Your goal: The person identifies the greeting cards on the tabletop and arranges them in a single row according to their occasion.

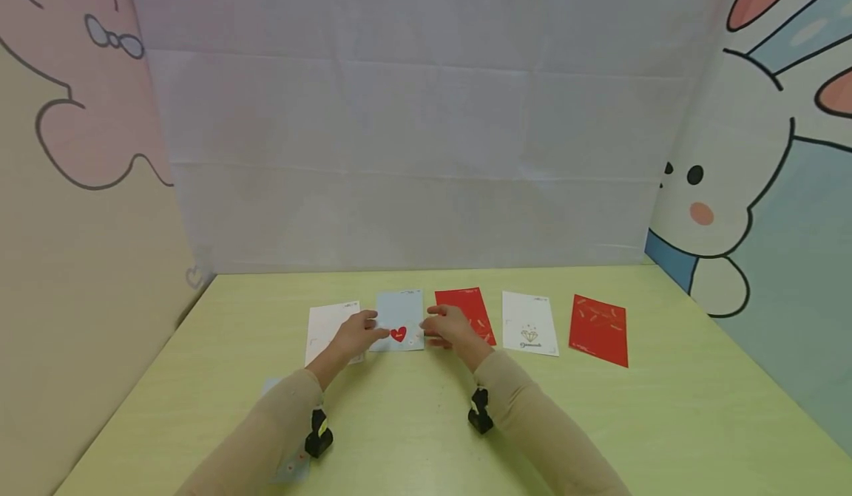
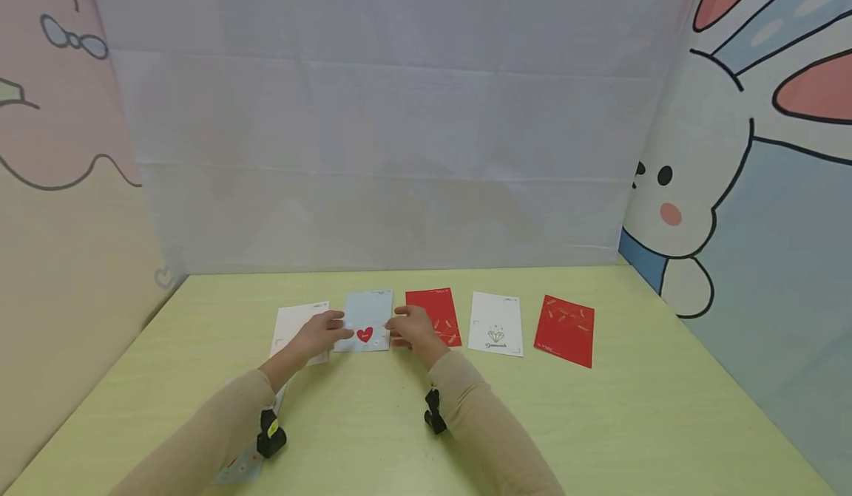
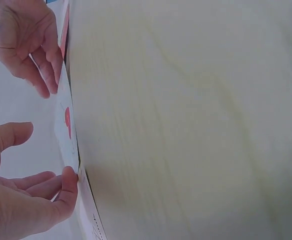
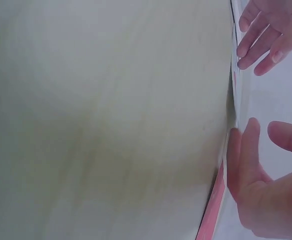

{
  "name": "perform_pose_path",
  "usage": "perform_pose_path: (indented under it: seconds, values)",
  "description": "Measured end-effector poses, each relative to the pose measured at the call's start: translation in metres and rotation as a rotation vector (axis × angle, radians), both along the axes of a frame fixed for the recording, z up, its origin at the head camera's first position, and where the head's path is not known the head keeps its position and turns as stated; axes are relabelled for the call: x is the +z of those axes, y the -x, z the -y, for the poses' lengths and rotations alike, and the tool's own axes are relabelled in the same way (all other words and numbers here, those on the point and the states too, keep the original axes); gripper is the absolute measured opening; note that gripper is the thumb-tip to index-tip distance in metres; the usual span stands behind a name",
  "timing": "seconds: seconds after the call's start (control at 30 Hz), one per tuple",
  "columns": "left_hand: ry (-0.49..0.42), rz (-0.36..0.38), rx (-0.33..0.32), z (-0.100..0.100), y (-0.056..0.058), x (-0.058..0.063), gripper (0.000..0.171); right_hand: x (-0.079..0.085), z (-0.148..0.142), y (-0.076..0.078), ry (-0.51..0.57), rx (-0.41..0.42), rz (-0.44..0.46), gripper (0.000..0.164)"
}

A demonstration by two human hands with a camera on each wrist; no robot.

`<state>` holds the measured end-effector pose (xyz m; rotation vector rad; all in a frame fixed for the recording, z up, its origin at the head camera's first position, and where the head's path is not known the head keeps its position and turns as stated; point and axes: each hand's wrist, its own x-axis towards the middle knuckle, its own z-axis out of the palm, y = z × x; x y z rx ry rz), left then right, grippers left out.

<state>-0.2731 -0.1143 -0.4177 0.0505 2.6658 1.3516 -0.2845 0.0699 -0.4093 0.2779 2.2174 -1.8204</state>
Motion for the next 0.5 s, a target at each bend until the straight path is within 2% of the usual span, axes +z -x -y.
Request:
perform_pose_path:
  seconds: [0.17, 0.5]
  values:
    - [-0.016, -0.016, -0.012, -0.0004, -0.0006, -0.0008, 0.053, 0.0001, 0.0004, 0.0009, 0.016, -0.009, -0.031, 0.044]
    - [-0.025, -0.049, -0.02, 0.002, -0.0032, -0.0023, 0.053, 0.0005, 0.0072, -0.0019, 0.008, 0.023, -0.075, 0.042]
